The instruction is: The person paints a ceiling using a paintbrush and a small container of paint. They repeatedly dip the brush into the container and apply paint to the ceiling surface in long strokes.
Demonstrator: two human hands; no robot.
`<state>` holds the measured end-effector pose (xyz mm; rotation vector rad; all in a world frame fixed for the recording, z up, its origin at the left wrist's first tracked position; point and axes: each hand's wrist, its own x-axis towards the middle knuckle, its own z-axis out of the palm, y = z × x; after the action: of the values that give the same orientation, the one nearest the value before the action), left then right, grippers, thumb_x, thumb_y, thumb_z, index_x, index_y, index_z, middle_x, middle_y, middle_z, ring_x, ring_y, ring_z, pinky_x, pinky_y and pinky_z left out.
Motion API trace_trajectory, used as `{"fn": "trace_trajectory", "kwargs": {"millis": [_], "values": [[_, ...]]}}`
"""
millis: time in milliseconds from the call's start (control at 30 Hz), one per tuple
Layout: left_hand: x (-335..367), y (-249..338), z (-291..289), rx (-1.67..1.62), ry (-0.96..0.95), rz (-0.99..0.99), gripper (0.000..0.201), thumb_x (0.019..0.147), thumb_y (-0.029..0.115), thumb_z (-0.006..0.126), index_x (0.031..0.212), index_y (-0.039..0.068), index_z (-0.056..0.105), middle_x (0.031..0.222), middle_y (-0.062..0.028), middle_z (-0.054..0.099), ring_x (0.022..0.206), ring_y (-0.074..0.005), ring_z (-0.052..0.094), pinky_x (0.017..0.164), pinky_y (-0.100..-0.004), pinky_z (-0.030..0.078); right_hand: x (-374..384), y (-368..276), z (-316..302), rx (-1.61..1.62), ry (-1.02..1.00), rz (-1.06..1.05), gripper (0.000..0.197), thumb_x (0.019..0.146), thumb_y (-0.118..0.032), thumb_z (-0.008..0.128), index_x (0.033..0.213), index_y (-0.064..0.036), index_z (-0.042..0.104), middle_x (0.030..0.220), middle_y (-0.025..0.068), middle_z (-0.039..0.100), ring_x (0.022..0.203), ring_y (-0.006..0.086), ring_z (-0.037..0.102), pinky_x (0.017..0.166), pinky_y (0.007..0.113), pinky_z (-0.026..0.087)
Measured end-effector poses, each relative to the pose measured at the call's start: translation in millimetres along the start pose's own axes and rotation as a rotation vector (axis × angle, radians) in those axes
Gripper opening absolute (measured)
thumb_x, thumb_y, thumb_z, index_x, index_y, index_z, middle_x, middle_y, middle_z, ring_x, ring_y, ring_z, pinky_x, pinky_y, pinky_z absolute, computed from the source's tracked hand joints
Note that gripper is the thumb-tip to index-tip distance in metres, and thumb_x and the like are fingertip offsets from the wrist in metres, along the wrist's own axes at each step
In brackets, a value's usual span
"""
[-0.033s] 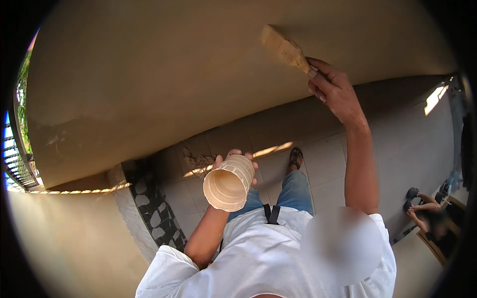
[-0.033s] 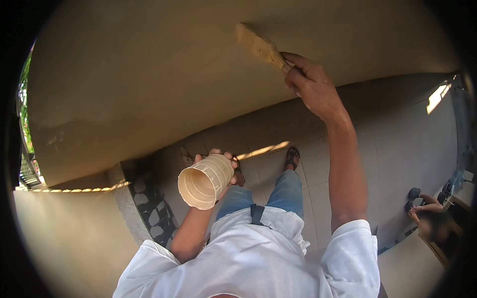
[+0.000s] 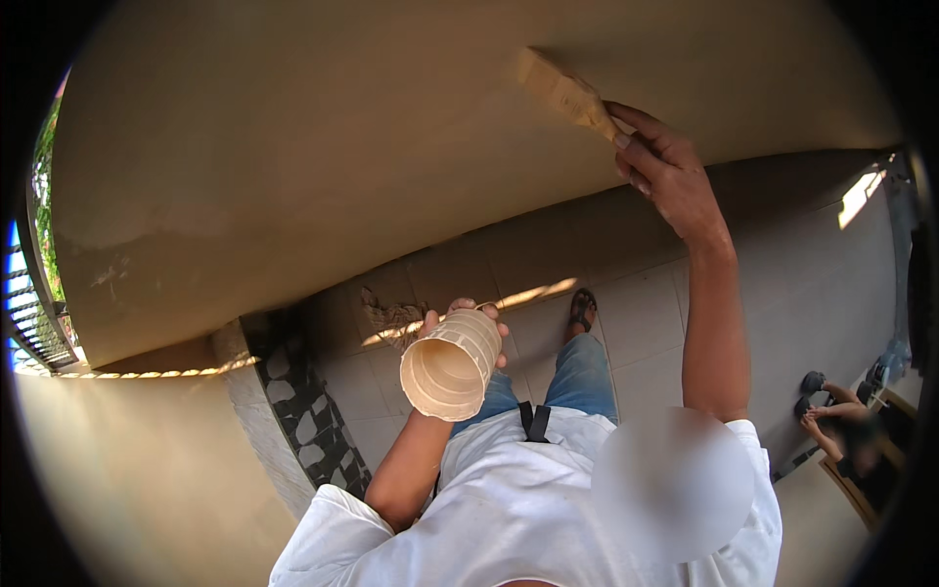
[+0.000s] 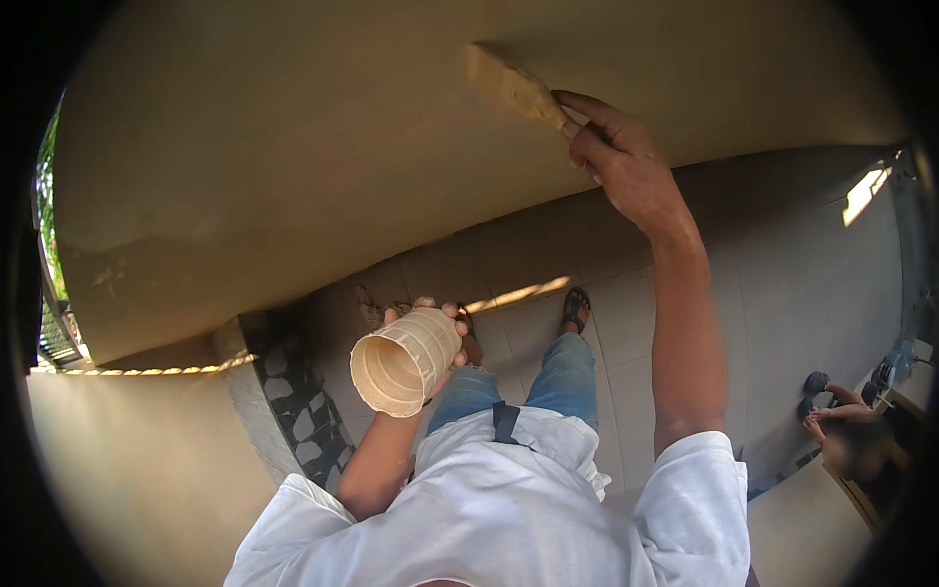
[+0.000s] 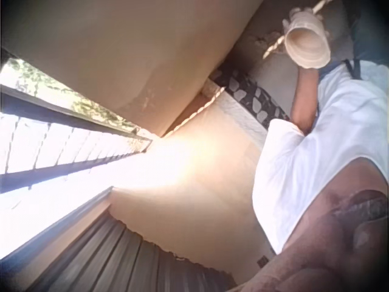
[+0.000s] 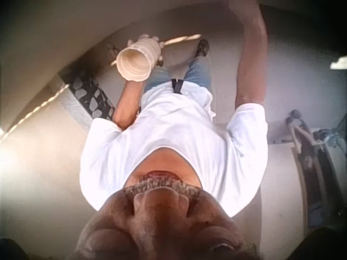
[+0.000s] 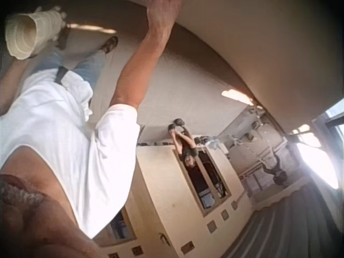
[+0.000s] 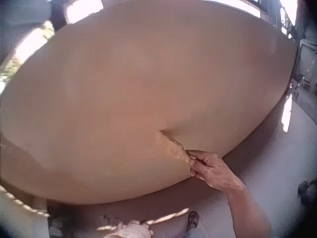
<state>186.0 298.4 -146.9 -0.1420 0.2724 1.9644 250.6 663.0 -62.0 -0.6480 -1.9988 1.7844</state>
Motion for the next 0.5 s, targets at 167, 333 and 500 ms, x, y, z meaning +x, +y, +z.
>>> {"fn": "trace_trajectory", "kwargs": {"millis": [167, 333, 500], "values": [[-10.3, -33.7, 2.6, -0.023, 0.025, -0.001, 0.053, 0.107, 0.054, 0.054, 0.137, 0.011, 0.058, 0.137, -0.0183, 0.054, 0.129, -0.0399, 0.054, 0.088, -0.0551, 0.059, -8.1, 0.7, -41.3, 0.110, 0.302, 0.099, 0.045, 0.104, -0.015, 0.059, 0.147, -0.0014, 0.061, 0.073, -0.0033, 0.054, 0.059, 0.0044, 0.044, 0.051, 0.022, 0.036], [-8.7, -32.4, 12.6, -0.024, 0.074, 0.021, 0.053, 0.106, 0.055, 0.054, 0.137, 0.013, 0.057, 0.139, -0.0172, 0.053, 0.129, -0.0388, 0.052, 0.088, -0.0553, 0.057, -5.1, 19.2, 6.3, 0.407, 0.501, -0.031, 0.051, 0.102, -0.009, 0.058, 0.152, -0.0016, 0.055, 0.075, -0.0009, 0.057, 0.059, 0.0041, 0.051, 0.048, 0.021, 0.042], [-47.9, -7.0, 28.0, 0.065, 0.114, 0.073, 0.054, 0.106, 0.057, 0.053, 0.138, 0.015, 0.057, 0.137, -0.0159, 0.052, 0.128, -0.0372, 0.050, 0.088, -0.0543, 0.055, 17.7, 18.8, 144.7, 0.156, 0.487, -0.179, 0.055, 0.099, -0.007, 0.059, 0.152, 0.0046, 0.051, 0.094, 0.0094, 0.065, 0.078, 0.0181, 0.063, 0.075, 0.032, 0.056]]}}
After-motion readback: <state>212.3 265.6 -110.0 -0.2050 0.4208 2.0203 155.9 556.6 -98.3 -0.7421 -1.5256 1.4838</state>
